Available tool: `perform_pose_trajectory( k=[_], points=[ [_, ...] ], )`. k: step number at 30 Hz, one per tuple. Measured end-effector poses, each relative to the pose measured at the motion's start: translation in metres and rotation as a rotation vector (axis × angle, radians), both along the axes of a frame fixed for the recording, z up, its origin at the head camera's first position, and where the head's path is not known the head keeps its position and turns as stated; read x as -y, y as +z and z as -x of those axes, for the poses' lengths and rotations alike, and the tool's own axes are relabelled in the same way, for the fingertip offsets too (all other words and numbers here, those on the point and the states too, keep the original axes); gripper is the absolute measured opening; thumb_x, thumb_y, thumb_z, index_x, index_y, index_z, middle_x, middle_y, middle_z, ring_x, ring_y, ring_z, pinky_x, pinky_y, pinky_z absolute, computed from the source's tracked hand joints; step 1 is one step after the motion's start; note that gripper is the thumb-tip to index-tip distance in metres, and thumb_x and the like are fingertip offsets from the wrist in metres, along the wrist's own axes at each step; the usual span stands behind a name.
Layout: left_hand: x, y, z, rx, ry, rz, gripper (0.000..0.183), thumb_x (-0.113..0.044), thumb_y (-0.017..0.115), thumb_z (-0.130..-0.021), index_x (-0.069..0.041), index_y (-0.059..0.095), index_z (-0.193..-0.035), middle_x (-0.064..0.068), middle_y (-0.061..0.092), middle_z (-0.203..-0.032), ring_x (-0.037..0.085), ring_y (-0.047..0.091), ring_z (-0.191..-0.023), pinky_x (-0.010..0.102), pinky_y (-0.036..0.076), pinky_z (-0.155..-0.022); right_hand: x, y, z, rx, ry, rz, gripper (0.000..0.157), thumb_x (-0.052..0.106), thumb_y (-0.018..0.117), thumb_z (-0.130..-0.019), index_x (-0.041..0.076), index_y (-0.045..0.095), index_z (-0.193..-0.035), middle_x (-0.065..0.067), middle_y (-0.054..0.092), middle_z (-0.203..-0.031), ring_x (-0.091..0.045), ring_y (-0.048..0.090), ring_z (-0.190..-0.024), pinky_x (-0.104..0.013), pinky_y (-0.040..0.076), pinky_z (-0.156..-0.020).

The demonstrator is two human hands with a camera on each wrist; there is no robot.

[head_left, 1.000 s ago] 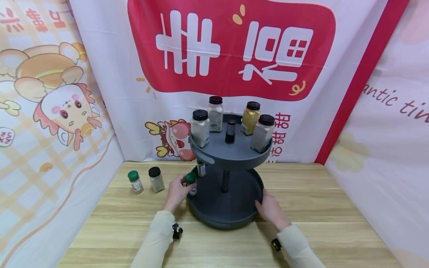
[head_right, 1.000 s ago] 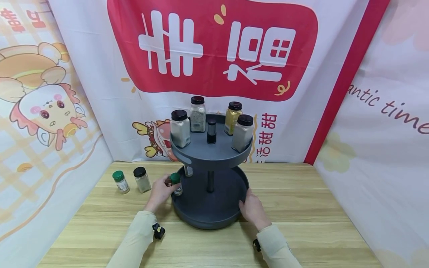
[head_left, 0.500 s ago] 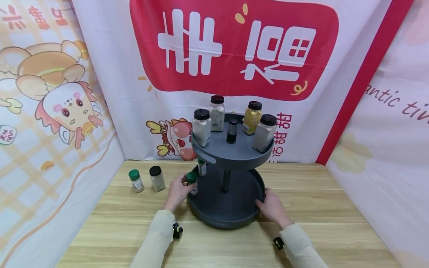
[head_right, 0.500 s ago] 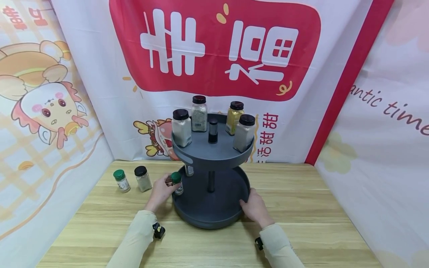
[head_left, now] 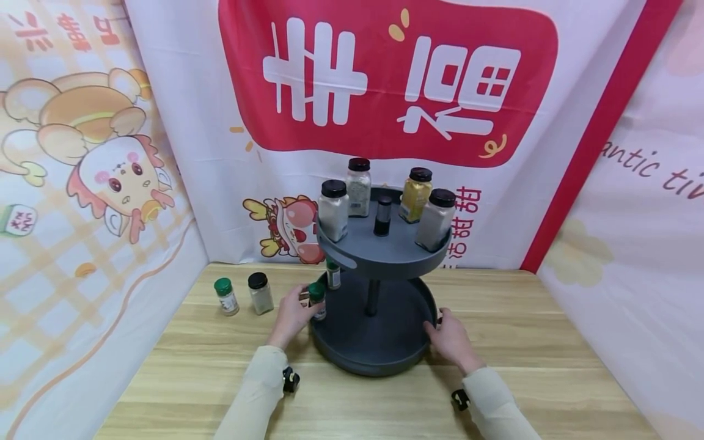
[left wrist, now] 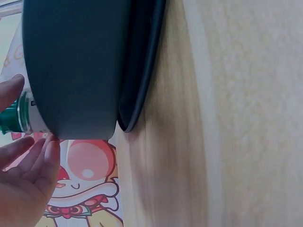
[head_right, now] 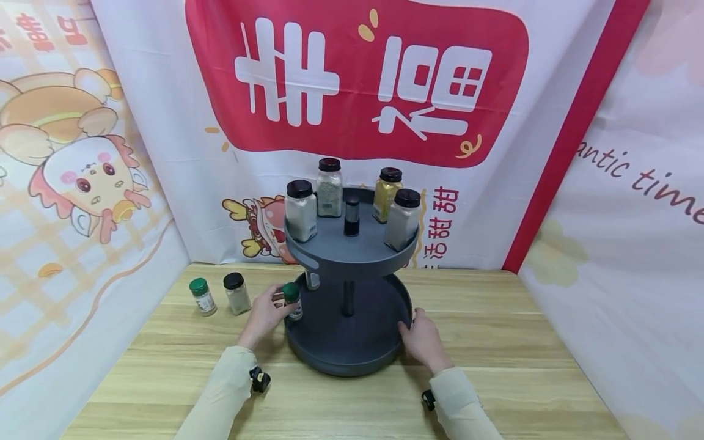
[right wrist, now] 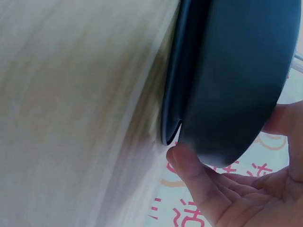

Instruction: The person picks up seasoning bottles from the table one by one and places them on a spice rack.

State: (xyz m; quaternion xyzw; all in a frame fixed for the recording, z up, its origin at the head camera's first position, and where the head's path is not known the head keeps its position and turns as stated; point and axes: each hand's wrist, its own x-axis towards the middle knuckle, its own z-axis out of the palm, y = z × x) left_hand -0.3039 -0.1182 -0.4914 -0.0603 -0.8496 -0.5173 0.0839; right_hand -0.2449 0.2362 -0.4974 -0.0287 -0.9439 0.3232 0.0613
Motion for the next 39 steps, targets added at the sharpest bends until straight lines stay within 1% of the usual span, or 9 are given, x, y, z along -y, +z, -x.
perform_pose_trajectory(
  k=[5, 9, 14, 19, 24, 29, 32, 35, 39],
  points=[
    [0.005, 0.002, -0.005, 0.001, -0.011, -0.009, 0.059, -0.02, 0.073, -0.072, -0.005, 0.046, -0.122, 0.01, 0.049, -0.119, 0.027, 0.049, -0.106, 0.038, 0.042, -0.084, -0.004, -0.007, 0.005, -0.061, -0.004, -0.019, 0.057, 0.032, 0.051, -0.086, -0.008, 0.038, -0.124, -0.027, 0.05, -0.112, -0.036, 0.051, -0.098, -0.047, 0.04, -0.082],
    [0.014, 0.004, -0.009, -0.011, -0.019, -0.012, 0.057, -0.021, 0.073, -0.072, -0.005, 0.048, -0.121, 0.011, 0.049, -0.121, 0.029, 0.047, -0.108, 0.04, 0.04, -0.085, -0.006, -0.008, 0.009, -0.098, 0.006, -0.018, 0.057, 0.035, 0.049, -0.087, -0.008, 0.04, -0.124, -0.028, 0.047, -0.114, -0.035, 0.053, -0.094, -0.046, 0.04, -0.081],
    [0.028, 0.004, -0.012, -0.023, -0.009, 0.031, 0.049, -0.028, 0.069, -0.076, -0.007, 0.052, -0.117, 0.01, 0.051, -0.118, 0.027, 0.047, -0.108, 0.039, 0.041, -0.085, -0.011, -0.01, 0.017, -0.094, 0.029, 0.025, 0.056, 0.034, 0.049, -0.088, -0.007, 0.039, -0.125, -0.027, 0.045, -0.117, -0.032, 0.055, -0.092, -0.045, 0.042, -0.08],
    [0.042, 0.005, -0.016, 0.002, 0.01, 0.045, 0.044, -0.036, 0.06, -0.081, -0.008, 0.053, -0.114, 0.01, 0.053, -0.115, 0.023, 0.048, -0.106, 0.038, 0.041, -0.085, -0.015, -0.012, 0.023, -0.073, 0.049, 0.062, 0.056, 0.033, 0.05, -0.088, -0.006, 0.038, -0.126, -0.027, 0.044, -0.119, -0.032, 0.055, -0.094, -0.044, 0.042, -0.08],
    [0.053, 0.007, -0.019, 0.011, 0.046, 0.027, 0.044, -0.035, 0.06, -0.082, -0.004, 0.053, -0.113, 0.016, 0.053, -0.113, 0.027, 0.049, -0.103, 0.039, 0.04, -0.085, -0.02, -0.013, 0.029, -0.074, 0.064, 0.08, 0.05, 0.022, 0.052, -0.087, -0.006, 0.038, -0.126, -0.027, 0.044, -0.12, -0.033, 0.055, -0.094, -0.043, 0.043, -0.08],
    [0.064, 0.008, -0.021, 0.015, 0.096, 0.021, 0.042, -0.031, 0.06, -0.083, -0.001, 0.053, -0.112, 0.02, 0.053, -0.113, 0.03, 0.049, -0.103, 0.04, 0.04, -0.086, -0.021, -0.009, 0.032, -0.054, 0.097, 0.066, 0.051, 0.019, 0.053, -0.086, -0.007, 0.037, -0.127, -0.027, 0.046, -0.117, -0.032, 0.056, -0.091, -0.043, 0.043, -0.08],
    [0.07, 0.009, -0.023, 0.018, 0.133, 0.043, 0.044, -0.034, 0.06, -0.082, -0.002, 0.054, -0.112, 0.018, 0.054, -0.111, 0.029, 0.051, -0.101, 0.04, 0.04, -0.086, -0.021, -0.005, 0.033, -0.043, 0.126, 0.06, 0.052, 0.017, 0.053, -0.086, -0.008, 0.034, -0.128, -0.029, 0.046, -0.116, -0.034, 0.057, -0.091, -0.044, 0.043, -0.08],
    [0.076, 0.009, -0.024, 0.014, 0.165, 0.061, 0.046, -0.036, 0.06, -0.082, -0.003, 0.054, -0.112, 0.017, 0.055, -0.109, 0.028, 0.052, -0.1, 0.039, 0.039, -0.086, -0.022, -0.003, 0.035, -0.034, 0.133, 0.06, 0.053, 0.017, 0.054, -0.086, -0.008, 0.034, -0.128, -0.03, 0.046, -0.115, -0.035, 0.056, -0.091, -0.044, 0.042, -0.081],
    [0.082, 0.01, -0.025, 0.004, 0.215, 0.053, 0.039, -0.031, 0.06, -0.083, -0.003, 0.056, -0.11, 0.016, 0.057, -0.106, 0.028, 0.052, -0.098, 0.04, 0.04, -0.084, -0.025, -0.003, 0.041, -0.033, 0.139, 0.049, 0.052, 0.017, 0.053, -0.086, -0.006, 0.034, -0.128, -0.03, 0.047, -0.115, -0.035, 0.056, -0.092, -0.044, 0.041, -0.082]
  ],
)
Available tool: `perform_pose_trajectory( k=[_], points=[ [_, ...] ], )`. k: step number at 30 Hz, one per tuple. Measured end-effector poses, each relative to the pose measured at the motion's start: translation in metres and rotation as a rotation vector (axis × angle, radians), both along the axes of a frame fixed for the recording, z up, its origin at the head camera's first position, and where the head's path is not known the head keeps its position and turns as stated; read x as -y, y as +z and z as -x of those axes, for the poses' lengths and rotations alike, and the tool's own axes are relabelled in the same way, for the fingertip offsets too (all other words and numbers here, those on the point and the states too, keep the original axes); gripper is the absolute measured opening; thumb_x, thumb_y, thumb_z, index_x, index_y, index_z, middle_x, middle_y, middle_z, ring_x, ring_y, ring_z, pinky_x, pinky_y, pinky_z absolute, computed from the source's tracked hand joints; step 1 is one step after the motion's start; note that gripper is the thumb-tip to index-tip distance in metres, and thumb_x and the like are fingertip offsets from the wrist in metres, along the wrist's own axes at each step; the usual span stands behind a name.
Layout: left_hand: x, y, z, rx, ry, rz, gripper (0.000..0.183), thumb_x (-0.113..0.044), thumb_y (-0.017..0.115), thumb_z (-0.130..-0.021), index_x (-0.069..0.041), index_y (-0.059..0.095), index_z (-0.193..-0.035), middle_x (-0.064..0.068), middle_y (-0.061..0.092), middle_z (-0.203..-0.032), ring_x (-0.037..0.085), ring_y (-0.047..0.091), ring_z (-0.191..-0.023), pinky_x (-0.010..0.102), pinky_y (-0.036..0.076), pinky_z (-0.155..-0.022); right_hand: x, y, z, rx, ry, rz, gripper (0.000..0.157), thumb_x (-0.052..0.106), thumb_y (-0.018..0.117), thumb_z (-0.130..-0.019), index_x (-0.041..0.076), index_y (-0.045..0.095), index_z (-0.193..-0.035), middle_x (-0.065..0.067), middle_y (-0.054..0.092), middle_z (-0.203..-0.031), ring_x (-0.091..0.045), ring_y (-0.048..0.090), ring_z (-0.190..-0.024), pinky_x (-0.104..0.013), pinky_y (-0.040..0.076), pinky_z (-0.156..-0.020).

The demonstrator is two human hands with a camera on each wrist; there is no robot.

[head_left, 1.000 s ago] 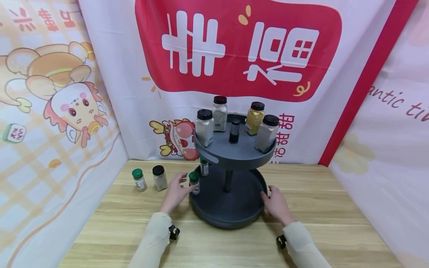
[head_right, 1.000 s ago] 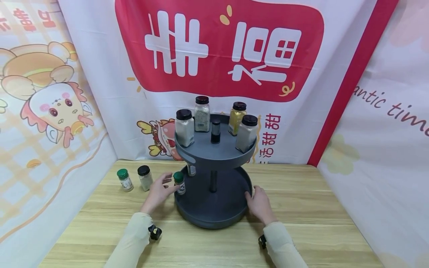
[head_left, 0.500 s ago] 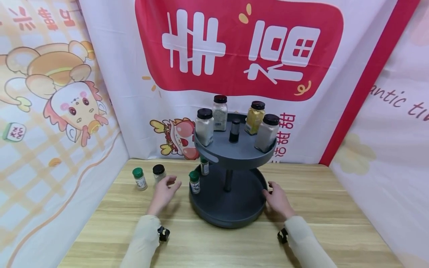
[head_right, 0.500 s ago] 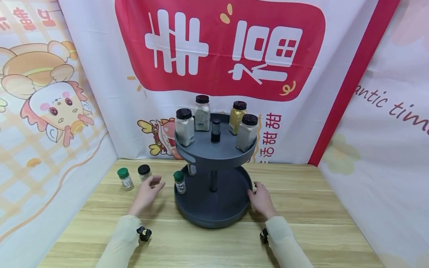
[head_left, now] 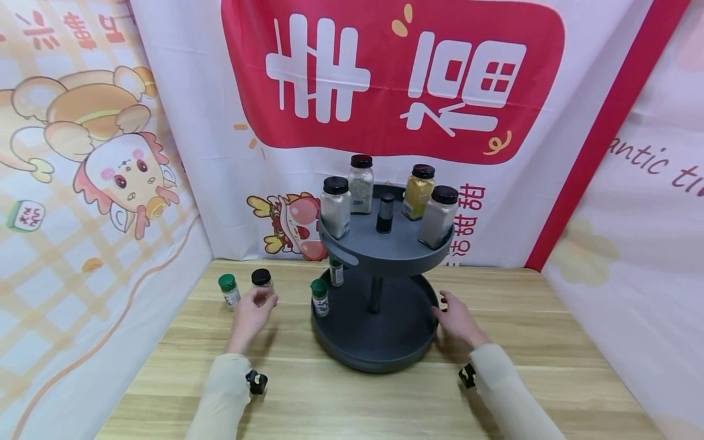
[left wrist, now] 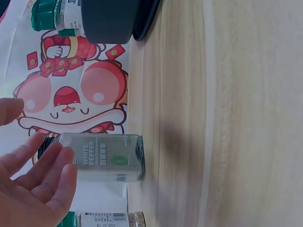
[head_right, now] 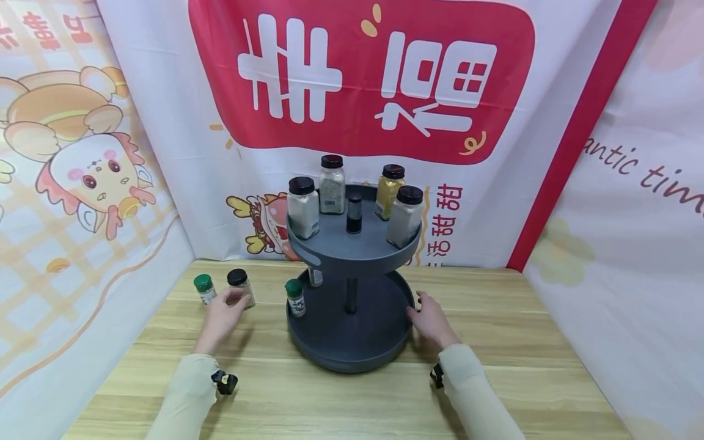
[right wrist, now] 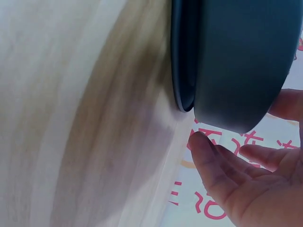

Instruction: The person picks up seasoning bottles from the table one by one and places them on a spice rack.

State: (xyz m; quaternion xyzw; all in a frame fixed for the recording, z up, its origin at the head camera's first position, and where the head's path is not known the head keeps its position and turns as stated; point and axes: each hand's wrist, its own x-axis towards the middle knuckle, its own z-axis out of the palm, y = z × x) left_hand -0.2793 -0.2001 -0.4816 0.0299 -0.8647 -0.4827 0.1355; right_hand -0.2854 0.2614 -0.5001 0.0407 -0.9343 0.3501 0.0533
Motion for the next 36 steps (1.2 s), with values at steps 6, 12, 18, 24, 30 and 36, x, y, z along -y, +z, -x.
perform_pose_trajectory(
  k=[6, 12, 18, 24, 30, 36],
  points=[
    [0.002, 0.001, 0.001, -0.006, 0.071, 0.004, 0.031, -0.023, 0.06, -0.083, -0.002, 0.054, -0.105, 0.017, 0.055, -0.106, 0.03, 0.052, -0.098, 0.042, 0.04, -0.083, -0.004, 0.0, 0.0, -0.012, 0.021, 0.0, 0.05, 0.019, 0.054, -0.086, -0.008, 0.038, -0.126, -0.031, 0.049, -0.112, -0.036, 0.056, -0.091, -0.046, 0.042, -0.08],
    [0.003, -0.001, 0.0, 0.0, 0.127, -0.012, 0.037, -0.022, 0.06, -0.082, 0.001, 0.047, -0.108, 0.021, 0.052, -0.108, 0.033, 0.051, -0.1, 0.042, 0.04, -0.083, -0.001, 0.003, -0.003, -0.073, 0.033, 0.018, 0.048, 0.019, 0.055, -0.084, -0.009, 0.042, -0.121, -0.031, 0.051, -0.106, -0.035, 0.058, -0.085, -0.043, 0.045, -0.074],
    [0.004, -0.001, 0.001, 0.029, 0.169, -0.035, 0.043, -0.024, 0.059, -0.082, 0.0, 0.042, -0.114, 0.022, 0.047, -0.113, 0.034, 0.049, -0.102, 0.045, 0.037, -0.085, 0.001, 0.0, 0.005, -0.031, -0.005, 0.041, 0.048, 0.014, 0.055, -0.085, -0.006, 0.04, -0.125, -0.028, 0.05, -0.112, -0.035, 0.057, -0.09, -0.043, 0.044, -0.078],
    [0.008, 0.0, 0.005, 0.052, 0.172, -0.031, 0.058, -0.027, 0.058, -0.083, 0.002, 0.033, -0.126, 0.025, 0.041, -0.119, 0.037, 0.045, -0.105, 0.047, 0.037, -0.085, 0.001, 0.001, 0.012, -0.001, -0.013, 0.061, 0.046, 0.013, 0.055, -0.085, -0.005, 0.04, -0.126, -0.026, 0.051, -0.113, -0.034, 0.056, -0.092, -0.041, 0.044, -0.077],
    [0.013, -0.003, 0.014, 0.072, 0.139, -0.006, 0.067, -0.029, 0.057, -0.084, 0.006, 0.026, -0.132, 0.029, 0.033, -0.127, 0.041, 0.039, -0.111, 0.05, 0.034, -0.088, 0.001, 0.0, 0.014, 0.005, -0.006, 0.096, 0.045, 0.01, 0.055, -0.085, -0.005, 0.041, -0.126, -0.026, 0.052, -0.11, -0.036, 0.055, -0.094, -0.042, 0.044, -0.078],
    [0.017, -0.007, 0.026, 0.092, 0.107, 0.032, 0.075, -0.034, 0.057, -0.084, 0.006, 0.019, -0.135, 0.029, 0.027, -0.132, 0.04, 0.035, -0.114, 0.049, 0.031, -0.091, -0.002, -0.001, 0.017, 0.032, 0.005, 0.142, 0.045, 0.012, 0.053, -0.087, -0.003, 0.04, -0.128, -0.026, 0.051, -0.113, -0.036, 0.053, -0.097, -0.042, 0.044, -0.078]
  ],
)
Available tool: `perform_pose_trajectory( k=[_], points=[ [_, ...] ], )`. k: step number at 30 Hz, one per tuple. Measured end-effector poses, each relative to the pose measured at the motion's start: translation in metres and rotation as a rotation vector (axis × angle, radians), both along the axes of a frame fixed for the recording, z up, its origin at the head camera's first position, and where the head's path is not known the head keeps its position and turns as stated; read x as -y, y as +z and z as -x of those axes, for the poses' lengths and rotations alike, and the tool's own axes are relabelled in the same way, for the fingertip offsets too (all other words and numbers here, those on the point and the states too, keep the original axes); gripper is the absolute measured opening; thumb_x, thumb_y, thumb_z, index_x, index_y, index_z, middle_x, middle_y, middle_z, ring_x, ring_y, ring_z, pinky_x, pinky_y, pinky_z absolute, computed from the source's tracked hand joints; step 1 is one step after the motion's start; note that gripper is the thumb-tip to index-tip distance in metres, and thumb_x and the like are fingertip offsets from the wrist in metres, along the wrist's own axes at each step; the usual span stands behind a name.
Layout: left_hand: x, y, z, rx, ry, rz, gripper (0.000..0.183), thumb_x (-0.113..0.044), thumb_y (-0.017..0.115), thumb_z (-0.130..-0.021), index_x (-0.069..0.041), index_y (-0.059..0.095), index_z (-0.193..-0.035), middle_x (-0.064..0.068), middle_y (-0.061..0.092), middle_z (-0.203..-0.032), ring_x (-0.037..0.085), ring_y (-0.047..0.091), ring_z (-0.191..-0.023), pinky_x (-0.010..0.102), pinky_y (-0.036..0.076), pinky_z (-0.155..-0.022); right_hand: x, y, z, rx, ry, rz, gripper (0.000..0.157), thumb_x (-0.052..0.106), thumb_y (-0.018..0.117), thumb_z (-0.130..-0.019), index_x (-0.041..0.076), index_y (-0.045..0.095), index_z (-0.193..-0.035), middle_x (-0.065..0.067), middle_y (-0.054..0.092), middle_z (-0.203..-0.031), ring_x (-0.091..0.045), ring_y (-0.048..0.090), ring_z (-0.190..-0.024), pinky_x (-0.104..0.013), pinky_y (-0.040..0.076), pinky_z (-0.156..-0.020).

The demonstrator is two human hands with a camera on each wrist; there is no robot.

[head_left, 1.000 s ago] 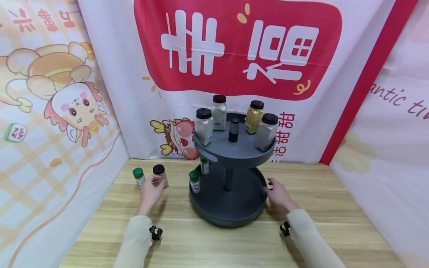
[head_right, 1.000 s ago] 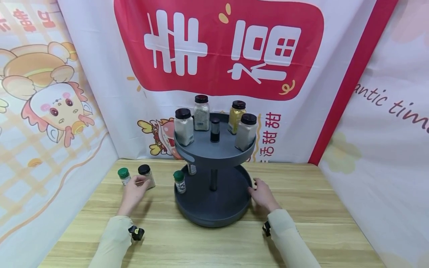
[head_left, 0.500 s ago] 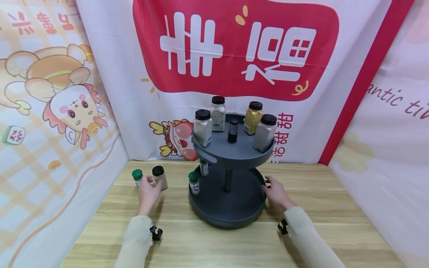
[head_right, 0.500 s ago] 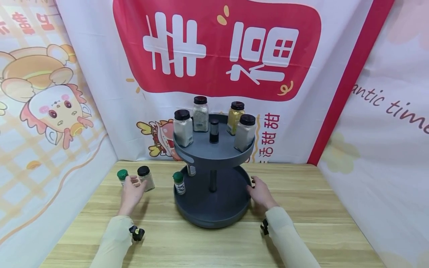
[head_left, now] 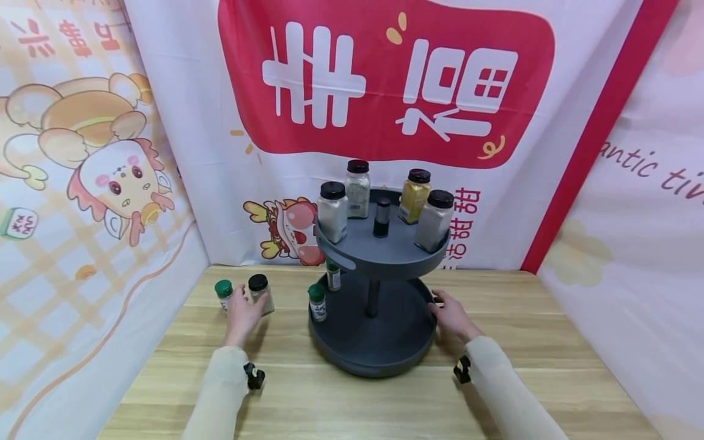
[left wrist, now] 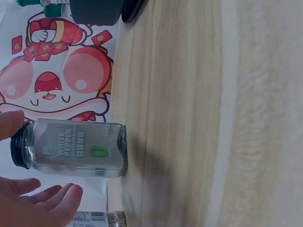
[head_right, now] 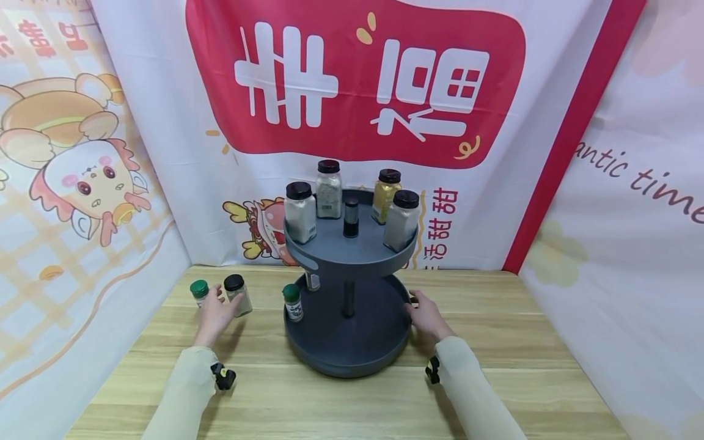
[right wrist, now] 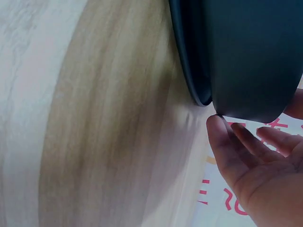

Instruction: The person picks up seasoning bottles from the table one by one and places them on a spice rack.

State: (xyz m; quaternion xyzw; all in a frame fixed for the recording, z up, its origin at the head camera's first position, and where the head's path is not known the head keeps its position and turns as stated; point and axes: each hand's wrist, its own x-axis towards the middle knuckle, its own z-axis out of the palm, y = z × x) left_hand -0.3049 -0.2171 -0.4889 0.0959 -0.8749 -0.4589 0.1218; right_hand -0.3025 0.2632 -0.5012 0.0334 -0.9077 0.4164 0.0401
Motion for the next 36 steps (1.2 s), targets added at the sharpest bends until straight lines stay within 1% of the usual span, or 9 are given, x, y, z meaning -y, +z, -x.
perform_pose_trajectory(
  k=[4, 7, 12, 18, 21, 25, 32, 36],
  points=[
    [0.002, -0.002, 0.006, 0.019, -0.014, -0.008, 0.078, -0.037, 0.057, -0.083, 0.004, 0.017, -0.136, 0.027, 0.024, -0.135, 0.04, 0.032, -0.117, 0.049, 0.029, -0.093, -0.002, -0.005, 0.003, -0.012, 0.019, 0.022, 0.045, 0.011, 0.052, -0.088, -0.002, 0.039, -0.129, -0.027, 0.05, -0.115, -0.036, 0.053, -0.097, -0.042, 0.043, -0.079],
    [0.002, -0.002, 0.01, 0.027, -0.022, -0.018, 0.081, -0.04, 0.057, -0.083, 0.002, 0.016, -0.137, 0.025, 0.022, -0.137, 0.04, 0.031, -0.118, 0.049, 0.028, -0.094, -0.002, -0.008, 0.006, -0.045, 0.05, 0.02, 0.045, 0.009, 0.052, -0.088, -0.002, 0.039, -0.129, -0.027, 0.05, -0.114, -0.036, 0.054, -0.095, -0.042, 0.043, -0.079],
    [0.002, -0.004, 0.014, 0.038, -0.026, -0.037, 0.08, -0.042, 0.058, -0.081, 0.0, 0.019, -0.137, 0.024, 0.025, -0.137, 0.039, 0.03, -0.12, 0.05, 0.025, -0.095, -0.004, -0.012, 0.008, -0.071, 0.071, 0.027, 0.043, 0.007, 0.053, -0.087, 0.0, 0.043, -0.128, -0.025, 0.051, -0.113, -0.035, 0.056, -0.091, -0.04, 0.046, -0.076],
    [0.003, -0.006, 0.016, 0.053, -0.033, -0.061, 0.078, -0.041, 0.056, -0.083, -0.001, 0.017, -0.138, 0.024, 0.027, -0.136, 0.038, 0.029, -0.121, 0.049, 0.024, -0.096, -0.002, -0.01, 0.005, -0.067, 0.081, 0.053, 0.042, 0.005, 0.054, -0.086, 0.0, 0.045, -0.126, -0.023, 0.052, -0.112, -0.034, 0.056, -0.09, -0.039, 0.046, -0.074],
    [0.002, -0.008, 0.016, 0.053, -0.03, -0.068, 0.078, -0.04, 0.056, -0.083, -0.001, 0.017, -0.138, 0.025, 0.027, -0.135, 0.038, 0.029, -0.121, 0.048, 0.025, -0.096, -0.002, -0.009, 0.003, -0.069, 0.081, 0.044, 0.042, 0.005, 0.054, -0.086, 0.0, 0.044, -0.127, -0.024, 0.052, -0.112, -0.035, 0.056, -0.09, -0.04, 0.046, -0.075],
    [0.002, -0.008, 0.017, 0.053, -0.025, -0.068, 0.076, -0.041, 0.056, -0.083, 0.0, 0.019, -0.137, 0.025, 0.029, -0.134, 0.038, 0.03, -0.12, 0.048, 0.025, -0.096, -0.001, -0.007, 0.001, -0.063, 0.075, 0.028, 0.043, 0.005, 0.054, -0.086, 0.0, 0.043, -0.127, -0.024, 0.051, -0.114, -0.034, 0.057, -0.09, -0.039, 0.046, -0.075],
    [0.002, -0.009, 0.02, 0.044, -0.012, -0.039, 0.071, -0.041, 0.055, -0.083, 0.0, 0.026, -0.133, 0.026, 0.036, -0.129, 0.038, 0.034, -0.117, 0.049, 0.028, -0.094, 0.001, -0.005, -0.004, -0.068, 0.067, 0.021, 0.044, 0.004, 0.054, -0.085, 0.0, 0.043, -0.128, -0.025, 0.05, -0.115, -0.034, 0.057, -0.089, -0.038, 0.047, -0.073],
    [0.002, -0.012, 0.022, 0.054, -0.004, -0.055, 0.071, -0.04, 0.057, -0.083, 0.0, 0.026, -0.133, 0.026, 0.035, -0.129, 0.038, 0.033, -0.118, 0.048, 0.027, -0.094, 0.003, -0.003, -0.009, -0.076, 0.067, 0.013, 0.044, 0.003, 0.054, -0.085, -0.001, 0.043, -0.128, -0.026, 0.05, -0.115, -0.033, 0.058, -0.088, -0.037, 0.048, -0.072]
  ],
)
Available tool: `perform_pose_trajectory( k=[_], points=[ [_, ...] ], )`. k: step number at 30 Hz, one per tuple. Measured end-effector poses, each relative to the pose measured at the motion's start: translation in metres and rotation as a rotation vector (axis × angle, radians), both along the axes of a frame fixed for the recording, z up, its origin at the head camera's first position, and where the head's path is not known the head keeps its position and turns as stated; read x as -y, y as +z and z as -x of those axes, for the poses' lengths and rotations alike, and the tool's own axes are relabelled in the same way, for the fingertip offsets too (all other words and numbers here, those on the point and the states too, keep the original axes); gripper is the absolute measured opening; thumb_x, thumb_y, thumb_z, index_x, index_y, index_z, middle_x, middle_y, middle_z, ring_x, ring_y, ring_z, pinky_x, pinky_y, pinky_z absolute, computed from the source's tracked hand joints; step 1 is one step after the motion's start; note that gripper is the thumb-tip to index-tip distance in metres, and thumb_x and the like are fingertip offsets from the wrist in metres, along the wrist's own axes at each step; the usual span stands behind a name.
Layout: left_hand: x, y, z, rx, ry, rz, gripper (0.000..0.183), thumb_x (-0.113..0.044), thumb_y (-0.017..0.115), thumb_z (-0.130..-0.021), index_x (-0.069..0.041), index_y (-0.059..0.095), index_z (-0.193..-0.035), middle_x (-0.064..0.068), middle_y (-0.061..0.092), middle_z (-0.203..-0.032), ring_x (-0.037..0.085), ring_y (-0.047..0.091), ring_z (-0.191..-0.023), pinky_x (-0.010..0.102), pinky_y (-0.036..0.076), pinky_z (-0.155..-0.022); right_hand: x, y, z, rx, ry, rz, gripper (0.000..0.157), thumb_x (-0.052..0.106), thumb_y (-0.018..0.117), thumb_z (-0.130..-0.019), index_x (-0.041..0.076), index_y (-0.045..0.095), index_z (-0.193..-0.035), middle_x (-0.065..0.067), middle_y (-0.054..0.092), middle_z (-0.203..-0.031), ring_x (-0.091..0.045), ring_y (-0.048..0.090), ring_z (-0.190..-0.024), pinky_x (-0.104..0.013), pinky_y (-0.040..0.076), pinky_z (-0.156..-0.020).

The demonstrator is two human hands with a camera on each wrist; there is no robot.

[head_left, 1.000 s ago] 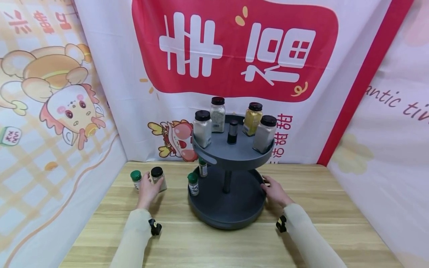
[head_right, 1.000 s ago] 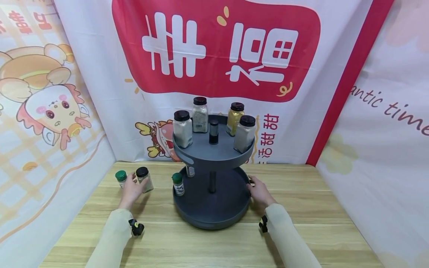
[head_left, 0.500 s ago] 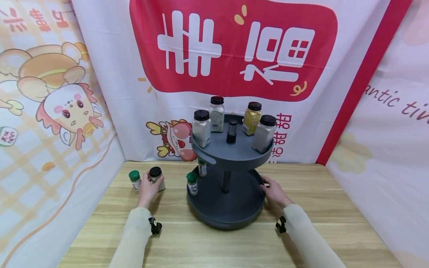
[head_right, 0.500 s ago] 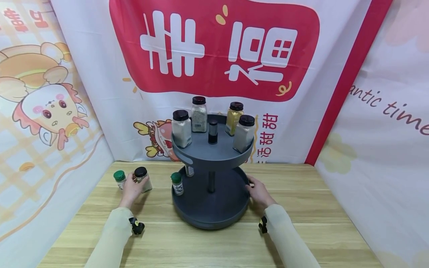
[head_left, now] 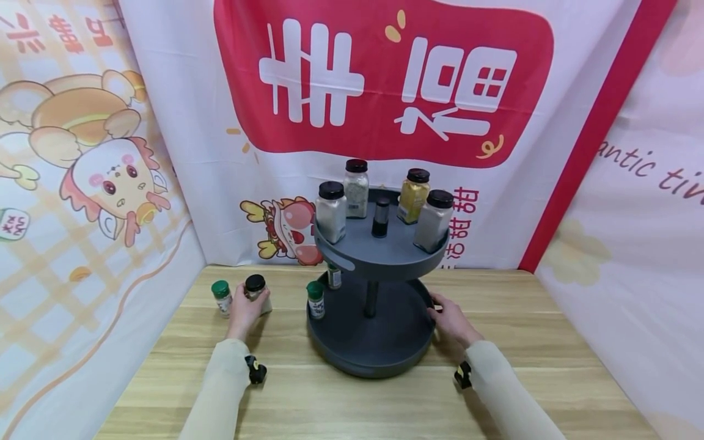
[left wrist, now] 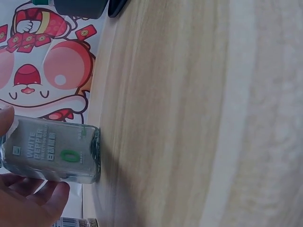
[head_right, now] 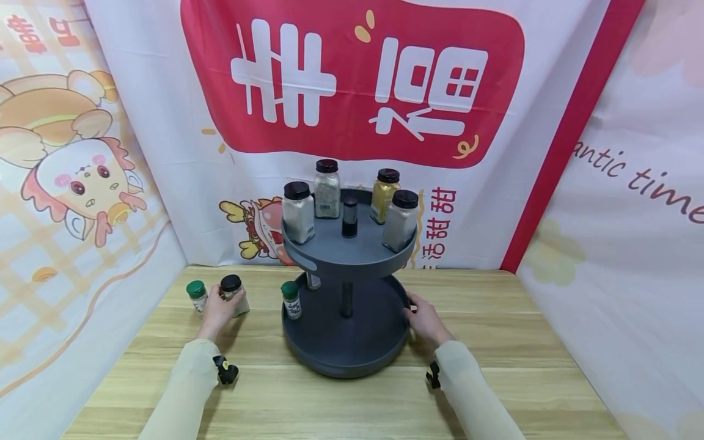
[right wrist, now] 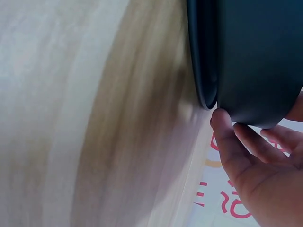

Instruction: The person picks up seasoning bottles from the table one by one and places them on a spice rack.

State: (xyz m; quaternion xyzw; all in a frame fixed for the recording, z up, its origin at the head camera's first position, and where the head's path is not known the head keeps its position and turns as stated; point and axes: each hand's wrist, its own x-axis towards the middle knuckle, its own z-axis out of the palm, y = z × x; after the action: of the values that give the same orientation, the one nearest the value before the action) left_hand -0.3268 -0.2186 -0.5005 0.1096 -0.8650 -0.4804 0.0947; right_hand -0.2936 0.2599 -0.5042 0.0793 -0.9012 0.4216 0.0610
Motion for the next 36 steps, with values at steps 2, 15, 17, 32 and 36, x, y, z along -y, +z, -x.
perform_pose_trajectory(
  k=[2, 15, 17, 32, 36],
  points=[
    [-0.0011, -0.0005, 0.0008, 0.005, 0.006, -0.012, 0.071, -0.039, 0.058, -0.082, -0.001, 0.026, -0.133, 0.026, 0.035, -0.13, 0.038, 0.033, -0.118, 0.048, 0.027, -0.095, 0.0, 0.0002, -0.0023, -0.004, 0.003, 0.003, 0.044, 0.002, 0.053, -0.085, -0.002, 0.042, -0.128, -0.026, 0.05, -0.115, -0.033, 0.058, -0.088, -0.037, 0.048, -0.071],
    [-0.0036, -0.0006, 0.0008, -0.002, 0.016, -0.016, 0.07, -0.039, 0.059, -0.082, 0.0, 0.029, -0.131, 0.026, 0.038, -0.127, 0.038, 0.035, -0.116, 0.049, 0.027, -0.094, 0.0004, -0.0043, -0.0062, 0.006, -0.017, 0.039, 0.046, 0.002, 0.053, -0.085, -0.002, 0.04, -0.129, -0.026, 0.049, -0.116, -0.033, 0.058, -0.088, -0.033, 0.049, -0.067],
    [-0.0032, -0.0014, 0.0018, -0.014, 0.016, -0.023, 0.068, -0.039, 0.059, -0.081, 0.0, 0.031, -0.129, 0.024, 0.04, -0.125, 0.037, 0.037, -0.114, 0.048, 0.028, -0.093, 0.0004, -0.0041, -0.0063, 0.007, -0.013, 0.036, 0.046, 0.002, 0.053, -0.085, -0.002, 0.041, -0.129, -0.026, 0.049, -0.116, -0.032, 0.058, -0.087, -0.034, 0.049, -0.069],
    [-0.0038, -0.0022, -0.0005, -0.048, -0.005, -0.035, 0.057, -0.035, 0.063, -0.08, -0.001, 0.039, -0.118, 0.021, 0.046, -0.117, 0.033, 0.042, -0.107, 0.046, 0.034, -0.088, 0.0018, -0.0018, -0.0089, 0.02, -0.02, 0.003, 0.046, 0.005, 0.053, -0.086, 0.0, 0.04, -0.13, -0.025, 0.049, -0.116, -0.031, 0.058, -0.089, -0.035, 0.048, -0.071],
    [-0.0065, -0.0006, -0.0036, -0.051, -0.011, -0.014, 0.057, -0.037, 0.064, -0.079, -0.002, 0.041, -0.118, 0.02, 0.047, -0.116, 0.033, 0.043, -0.107, 0.046, 0.034, -0.088, 0.0017, -0.0021, -0.0104, 0.011, -0.013, 0.002, 0.046, 0.004, 0.053, -0.085, -0.001, 0.04, -0.129, -0.025, 0.05, -0.116, -0.031, 0.058, -0.088, -0.035, 0.048, -0.07]
  ],
)
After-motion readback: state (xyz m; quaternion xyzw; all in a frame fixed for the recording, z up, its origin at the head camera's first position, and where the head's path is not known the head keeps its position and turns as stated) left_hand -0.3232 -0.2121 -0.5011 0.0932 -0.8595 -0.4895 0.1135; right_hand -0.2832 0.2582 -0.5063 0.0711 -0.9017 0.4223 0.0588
